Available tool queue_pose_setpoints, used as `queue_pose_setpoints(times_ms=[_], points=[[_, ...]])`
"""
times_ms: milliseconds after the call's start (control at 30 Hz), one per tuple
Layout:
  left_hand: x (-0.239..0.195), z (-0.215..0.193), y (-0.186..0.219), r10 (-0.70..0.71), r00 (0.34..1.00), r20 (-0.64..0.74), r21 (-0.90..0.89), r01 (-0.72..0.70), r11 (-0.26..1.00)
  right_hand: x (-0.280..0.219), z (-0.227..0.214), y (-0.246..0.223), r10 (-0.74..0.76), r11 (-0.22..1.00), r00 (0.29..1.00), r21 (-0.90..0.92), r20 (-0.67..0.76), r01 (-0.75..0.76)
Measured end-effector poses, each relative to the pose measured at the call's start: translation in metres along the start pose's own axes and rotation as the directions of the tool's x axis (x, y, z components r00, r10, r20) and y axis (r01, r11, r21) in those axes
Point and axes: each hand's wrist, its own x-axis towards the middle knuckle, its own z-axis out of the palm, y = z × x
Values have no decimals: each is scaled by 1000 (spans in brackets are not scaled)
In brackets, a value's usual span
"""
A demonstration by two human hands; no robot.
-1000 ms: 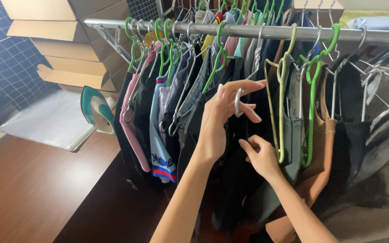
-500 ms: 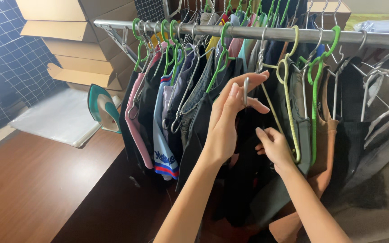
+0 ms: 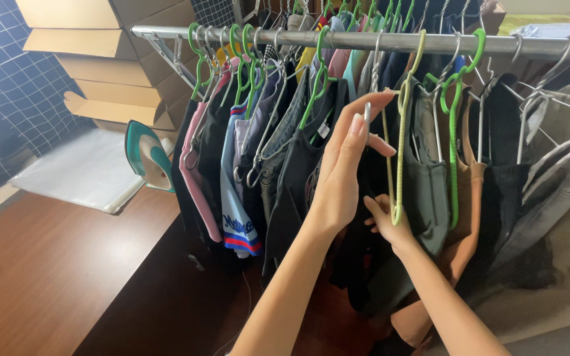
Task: The person places a folded t-shirt inside a clear plastic bag and seals it. They then open a cardboard box, place the packaged t-shirt inside, and close the box. Finally, they take a different black t-shirt from a clothing rack and lay it flat on the table.
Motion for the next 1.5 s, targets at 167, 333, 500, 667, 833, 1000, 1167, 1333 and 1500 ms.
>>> queue_pose_setpoints(times_ms=[167, 333, 500, 667, 833, 1000, 1167, 1333, 1500], points=[[-2, -2, 0, 2, 1000, -14, -30, -2, 1000, 16, -5, 17, 54, 995, 994, 88, -98, -45], [-1, -6, -8, -10, 1000, -20, -60, 9, 998, 6, 2, 23, 153, 988, 986, 22, -58, -152], [-27, -13, -34, -136, 990, 28, 66, 134, 989, -1, 17, 45, -162, 984, 983, -89, -85, 154], [-37, -40, -71, -236, 970, -52, 77, 240, 968, -47, 17, -9, -265, 963, 964, 45, -13, 265], [-48, -54, -84, -263, 956, -129, 54, 272, 961, -67, 12, -40, -344, 926, 938, 175, 33, 333], [-61, -57, -64, -329, 941, -74, 161, 337, 928, -81, 14, -63, -455, 878, 883, 225, 115, 423], [-75, -71, -42, -343, 933, -107, 331, 359, 873, -81, 22, -68, -526, 839, 830, 272, 184, 471], [-88, -85, -16, -355, 926, -129, 537, 366, 760, -92, 35, -93, -591, 803, 757, 293, 278, 519], [-90, -90, -2, -221, 956, -195, 506, 291, 812, -83, 52, -81, -666, 745, 640, 392, 383, 540]])
